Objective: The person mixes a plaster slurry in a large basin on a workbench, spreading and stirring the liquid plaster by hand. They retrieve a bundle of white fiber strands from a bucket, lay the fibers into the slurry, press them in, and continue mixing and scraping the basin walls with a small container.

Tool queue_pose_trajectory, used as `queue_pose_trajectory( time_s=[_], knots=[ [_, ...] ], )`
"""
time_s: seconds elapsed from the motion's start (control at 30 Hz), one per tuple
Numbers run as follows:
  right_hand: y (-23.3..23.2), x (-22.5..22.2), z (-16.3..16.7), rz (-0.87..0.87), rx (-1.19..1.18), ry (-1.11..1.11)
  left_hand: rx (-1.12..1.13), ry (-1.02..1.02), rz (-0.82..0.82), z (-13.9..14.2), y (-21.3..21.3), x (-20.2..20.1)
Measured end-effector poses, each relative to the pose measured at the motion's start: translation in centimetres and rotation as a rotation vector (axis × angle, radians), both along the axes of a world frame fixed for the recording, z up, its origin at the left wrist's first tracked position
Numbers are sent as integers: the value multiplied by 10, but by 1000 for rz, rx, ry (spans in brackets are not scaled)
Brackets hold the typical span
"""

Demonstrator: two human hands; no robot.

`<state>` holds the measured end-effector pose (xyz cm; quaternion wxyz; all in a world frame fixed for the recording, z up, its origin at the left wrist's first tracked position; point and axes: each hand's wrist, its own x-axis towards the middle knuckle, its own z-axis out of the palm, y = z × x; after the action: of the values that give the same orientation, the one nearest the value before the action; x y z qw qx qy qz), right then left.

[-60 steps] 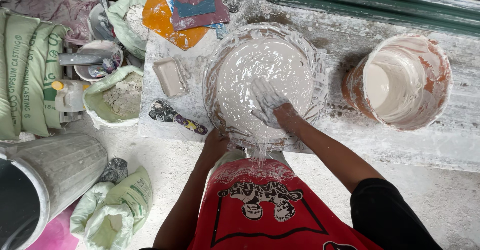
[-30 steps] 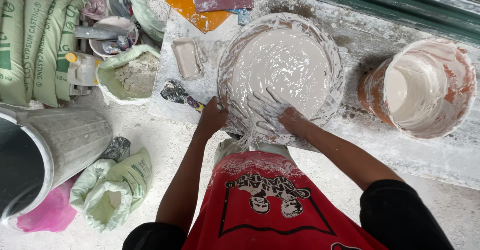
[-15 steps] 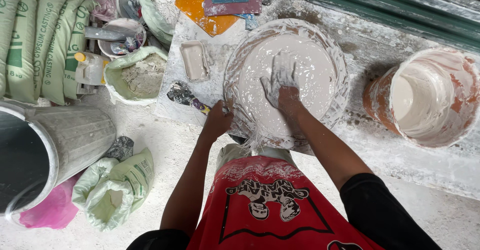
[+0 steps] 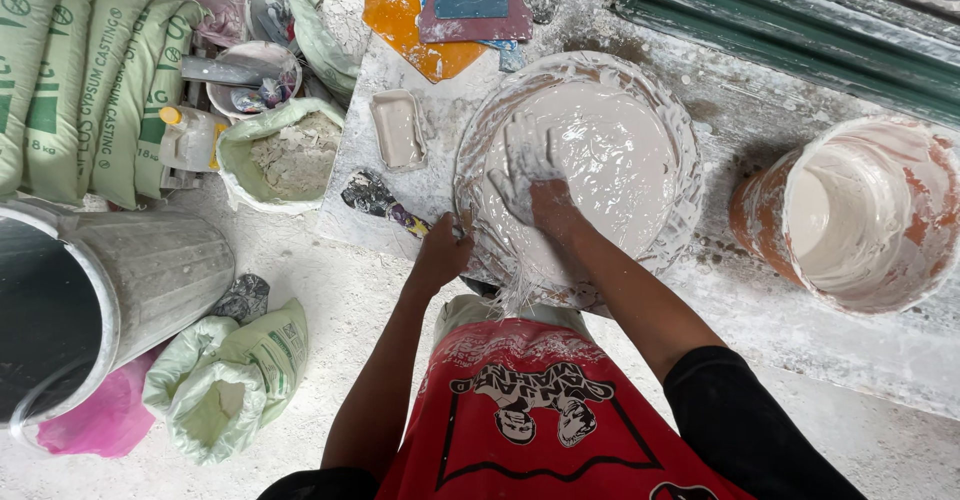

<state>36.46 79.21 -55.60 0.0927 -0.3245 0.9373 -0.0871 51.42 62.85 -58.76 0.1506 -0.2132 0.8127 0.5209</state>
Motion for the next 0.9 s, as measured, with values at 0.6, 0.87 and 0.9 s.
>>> queue_pose_trajectory(
  time_s=[0.6,0.87,0.9],
  knots=[
    [17,-1,-7,-260,-75,54,-87,141,-49,-4,-2,-2],
    [25,-34,-8,-10,96,153,-56,12,-21,-7,1,2],
    [33,-35,-8,-19,11,129,-65,52,-29,-9,2,3]
  ],
)
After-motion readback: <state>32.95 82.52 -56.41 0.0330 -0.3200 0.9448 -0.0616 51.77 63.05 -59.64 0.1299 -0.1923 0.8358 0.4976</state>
